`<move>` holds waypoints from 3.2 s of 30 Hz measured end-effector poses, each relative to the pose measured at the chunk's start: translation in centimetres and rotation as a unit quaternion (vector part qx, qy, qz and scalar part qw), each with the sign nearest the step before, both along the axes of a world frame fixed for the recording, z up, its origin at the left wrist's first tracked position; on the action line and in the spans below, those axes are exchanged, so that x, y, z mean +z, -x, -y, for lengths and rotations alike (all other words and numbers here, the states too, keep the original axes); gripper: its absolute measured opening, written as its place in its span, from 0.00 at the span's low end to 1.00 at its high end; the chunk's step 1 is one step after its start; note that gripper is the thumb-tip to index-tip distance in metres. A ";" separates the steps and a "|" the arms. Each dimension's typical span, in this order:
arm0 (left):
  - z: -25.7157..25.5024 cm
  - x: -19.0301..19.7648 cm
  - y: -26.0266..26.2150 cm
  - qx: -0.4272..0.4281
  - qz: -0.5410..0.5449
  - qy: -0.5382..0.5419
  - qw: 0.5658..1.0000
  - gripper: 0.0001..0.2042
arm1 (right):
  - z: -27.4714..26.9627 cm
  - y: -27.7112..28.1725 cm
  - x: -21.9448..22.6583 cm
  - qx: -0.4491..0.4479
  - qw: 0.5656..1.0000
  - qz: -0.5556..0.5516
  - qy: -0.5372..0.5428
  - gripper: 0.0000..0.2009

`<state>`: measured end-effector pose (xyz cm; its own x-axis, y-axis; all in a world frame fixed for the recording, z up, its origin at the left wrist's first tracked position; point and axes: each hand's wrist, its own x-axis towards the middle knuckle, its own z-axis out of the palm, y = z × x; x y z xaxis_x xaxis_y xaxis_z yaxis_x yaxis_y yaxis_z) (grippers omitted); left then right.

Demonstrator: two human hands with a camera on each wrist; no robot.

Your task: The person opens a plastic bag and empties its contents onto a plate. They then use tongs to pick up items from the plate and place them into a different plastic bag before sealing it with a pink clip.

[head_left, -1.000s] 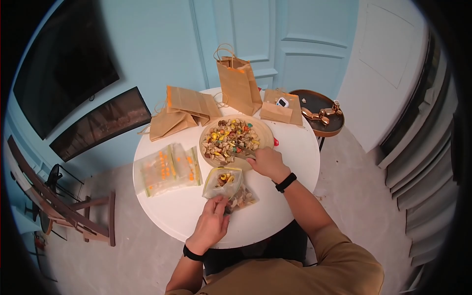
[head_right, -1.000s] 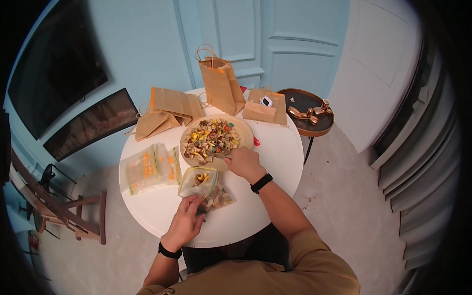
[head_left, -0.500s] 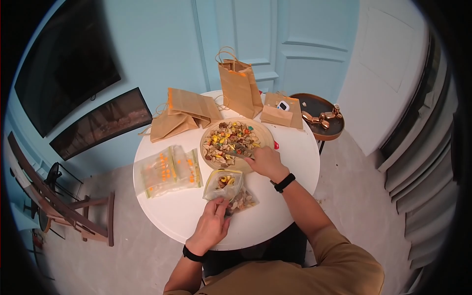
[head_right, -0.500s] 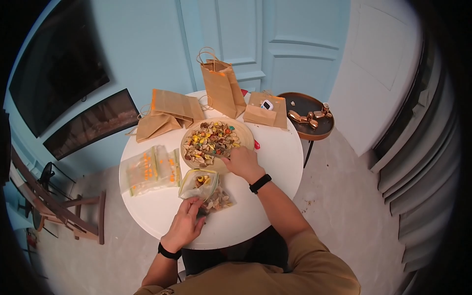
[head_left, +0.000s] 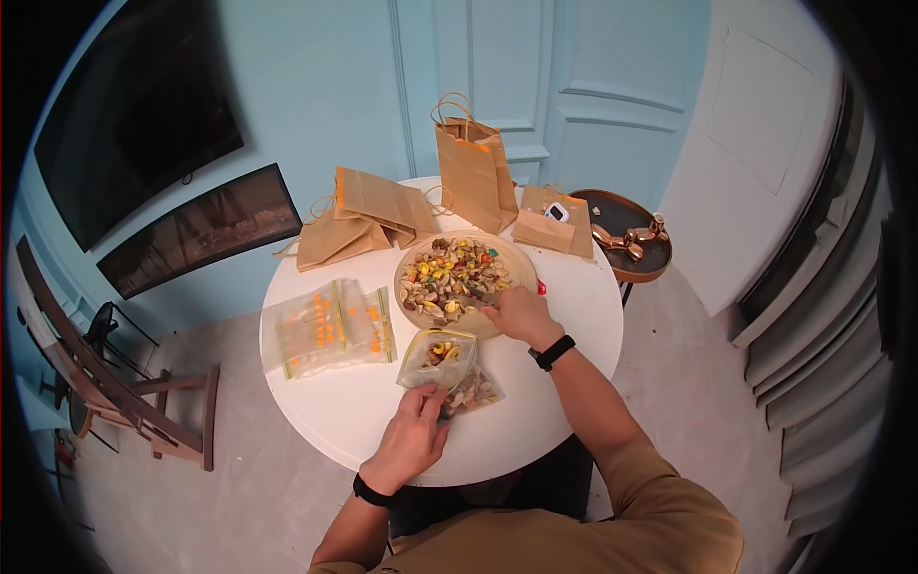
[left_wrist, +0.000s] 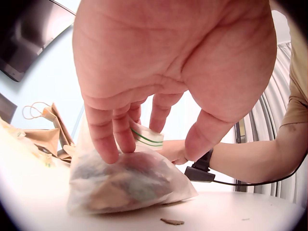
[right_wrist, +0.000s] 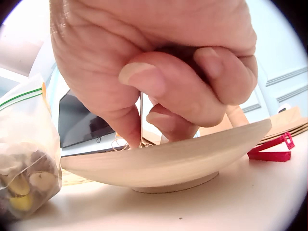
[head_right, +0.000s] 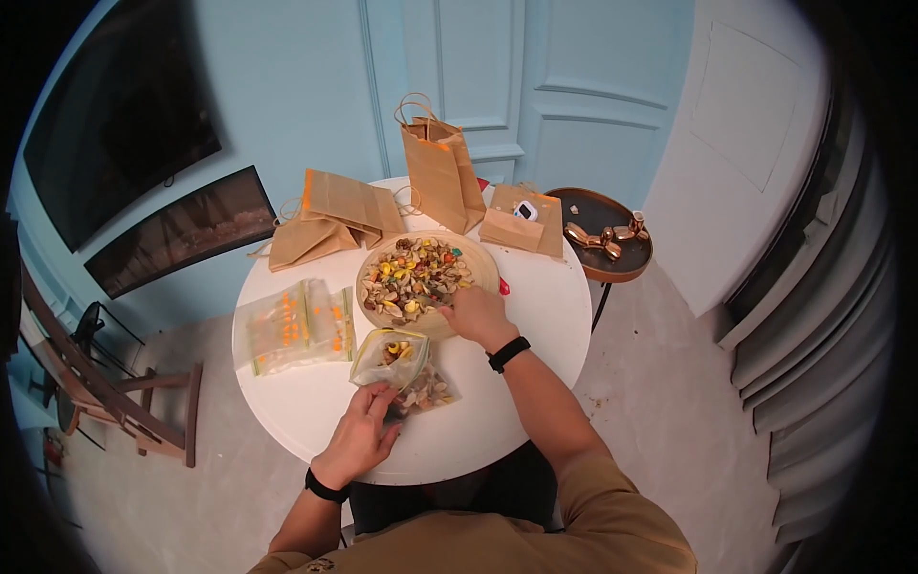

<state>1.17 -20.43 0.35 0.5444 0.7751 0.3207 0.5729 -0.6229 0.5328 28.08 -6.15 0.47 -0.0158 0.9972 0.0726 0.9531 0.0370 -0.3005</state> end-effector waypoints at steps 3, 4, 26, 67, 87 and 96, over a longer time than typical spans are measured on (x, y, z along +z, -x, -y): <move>0.0 0.2 0.0 0.000 -0.003 0.000 1.000 0.28 | 0.0 0.0 -0.5 0.009 1.000 -0.006 0.005 0.22; 0.0 0.2 0.0 0.001 -0.002 0.000 1.000 0.28 | 0.1 0.0 -0.5 0.012 1.000 -0.010 0.003 0.22; -0.6 0.1 -0.4 0.000 0.001 -0.010 1.000 0.31 | 1.7 -2.4 3.1 0.064 0.989 -0.134 -0.001 0.20; -2.5 0.7 -0.5 0.131 0.096 -0.038 0.986 0.06 | 14.5 -6.5 -1.5 0.076 0.991 -0.111 -0.027 0.15; 0.4 -0.2 0.1 0.061 0.061 -0.023 0.996 0.13 | 5.4 -4.9 2.8 -0.019 0.994 -0.047 -0.097 0.18; 0.5 -0.6 0.2 0.056 0.055 -0.022 0.997 0.14 | 0.7 -3.1 0.0 -0.047 0.998 -0.001 -0.035 0.19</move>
